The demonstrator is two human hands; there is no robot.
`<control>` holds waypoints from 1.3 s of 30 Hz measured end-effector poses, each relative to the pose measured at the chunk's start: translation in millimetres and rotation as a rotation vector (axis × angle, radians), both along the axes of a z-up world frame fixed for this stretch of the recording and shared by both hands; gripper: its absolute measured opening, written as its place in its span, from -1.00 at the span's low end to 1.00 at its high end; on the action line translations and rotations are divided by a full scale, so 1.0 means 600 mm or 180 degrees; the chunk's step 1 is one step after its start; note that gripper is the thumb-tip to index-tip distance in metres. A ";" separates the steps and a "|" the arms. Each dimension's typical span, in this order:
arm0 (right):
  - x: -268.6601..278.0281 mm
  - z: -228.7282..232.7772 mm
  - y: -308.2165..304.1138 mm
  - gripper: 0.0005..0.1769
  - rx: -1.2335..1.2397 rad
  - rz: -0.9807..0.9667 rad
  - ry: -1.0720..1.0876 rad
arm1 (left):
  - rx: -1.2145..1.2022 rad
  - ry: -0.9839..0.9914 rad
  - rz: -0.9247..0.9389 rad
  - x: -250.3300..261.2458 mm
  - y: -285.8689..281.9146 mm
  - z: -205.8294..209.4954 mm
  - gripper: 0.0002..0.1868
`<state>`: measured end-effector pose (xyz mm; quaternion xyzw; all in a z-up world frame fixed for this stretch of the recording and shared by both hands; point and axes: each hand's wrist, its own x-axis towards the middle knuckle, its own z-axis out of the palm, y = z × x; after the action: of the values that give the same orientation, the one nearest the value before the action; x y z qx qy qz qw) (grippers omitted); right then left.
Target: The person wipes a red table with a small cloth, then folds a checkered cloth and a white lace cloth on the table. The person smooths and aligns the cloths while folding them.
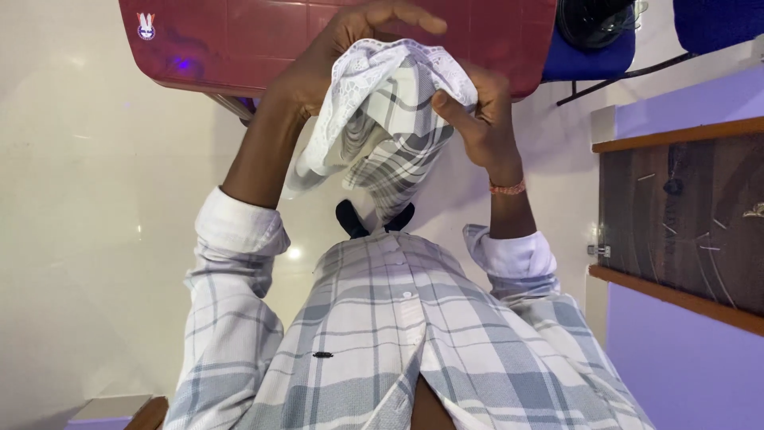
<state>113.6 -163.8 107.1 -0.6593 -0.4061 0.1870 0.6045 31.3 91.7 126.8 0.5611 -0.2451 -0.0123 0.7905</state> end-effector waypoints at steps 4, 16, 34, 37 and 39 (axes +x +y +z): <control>-0.026 0.011 0.014 -0.63 0.0154 -0.0578 -0.0572 | 0.0795 0.0227 0.0689 -0.020 0.015 0.009 -0.41; -0.081 0.021 -0.013 -0.89 -0.0191 -0.1547 -0.1921 | 0.2077 0.0118 0.2836 -0.111 -0.114 -0.094 -0.62; -0.002 -0.026 -0.128 -0.70 -0.1528 -0.0891 -0.2182 | 0.2363 -0.0985 0.3806 -0.088 -0.138 -0.231 -0.75; 0.001 -0.036 -0.128 -0.71 -0.1634 -0.0925 -0.2330 | 0.2862 -0.1135 0.3772 -0.085 -0.110 -0.202 -0.68; 0.000 -0.033 -0.124 -0.70 -0.1570 -0.0896 -0.2446 | 0.3203 -0.1330 0.3796 -0.091 -0.088 -0.183 -0.63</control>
<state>113.4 -238.4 87.6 -0.8531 -0.4505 -0.0632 0.2555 -23.5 38.9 17.0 0.8768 -0.0123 0.4079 0.2545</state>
